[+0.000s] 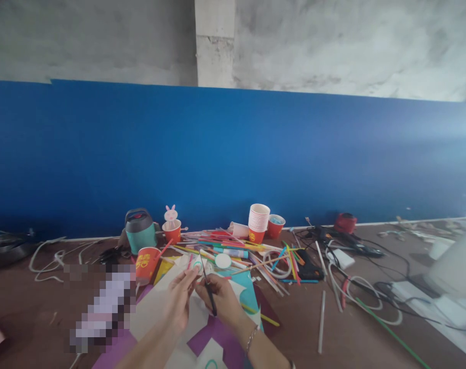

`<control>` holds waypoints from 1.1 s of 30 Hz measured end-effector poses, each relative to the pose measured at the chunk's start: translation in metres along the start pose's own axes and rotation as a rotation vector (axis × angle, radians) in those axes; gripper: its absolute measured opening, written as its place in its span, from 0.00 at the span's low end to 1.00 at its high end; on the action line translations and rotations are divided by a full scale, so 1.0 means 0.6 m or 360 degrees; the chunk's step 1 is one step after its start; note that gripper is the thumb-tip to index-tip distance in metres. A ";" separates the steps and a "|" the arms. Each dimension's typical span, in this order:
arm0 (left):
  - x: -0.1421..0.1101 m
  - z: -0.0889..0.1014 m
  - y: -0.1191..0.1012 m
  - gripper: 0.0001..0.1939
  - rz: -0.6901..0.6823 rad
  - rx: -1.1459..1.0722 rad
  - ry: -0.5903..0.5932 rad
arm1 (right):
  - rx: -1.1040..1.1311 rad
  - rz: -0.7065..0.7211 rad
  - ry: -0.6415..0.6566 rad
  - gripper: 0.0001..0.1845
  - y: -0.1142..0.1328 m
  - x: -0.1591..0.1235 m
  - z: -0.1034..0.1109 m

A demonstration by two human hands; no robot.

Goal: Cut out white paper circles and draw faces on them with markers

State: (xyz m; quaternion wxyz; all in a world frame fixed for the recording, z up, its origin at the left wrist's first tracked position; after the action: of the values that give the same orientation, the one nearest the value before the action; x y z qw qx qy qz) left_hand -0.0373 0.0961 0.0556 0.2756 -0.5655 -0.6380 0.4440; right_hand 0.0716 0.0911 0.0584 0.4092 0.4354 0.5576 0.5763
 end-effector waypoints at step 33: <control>0.018 0.005 -0.005 0.16 -0.0053 0.0059 0.0197 | -0.0032 0.0113 0.0067 0.26 0.008 0.000 0.011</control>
State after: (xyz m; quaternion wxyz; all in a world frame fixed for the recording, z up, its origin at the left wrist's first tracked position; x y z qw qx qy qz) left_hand -0.0436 0.1059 0.0550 0.3323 -0.5760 -0.6207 0.4153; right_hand 0.0778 0.0930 0.0630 0.3810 0.4385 0.5444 0.6051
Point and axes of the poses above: each hand's wrist, its own x-axis towards the middle knuckle, its own z-axis out of the back of the hand, y = z × x, the point moved 1 cm from there along x, towards the middle knuckle, and after that the axes turned 2 degrees about -z, right-handed, at the moved point
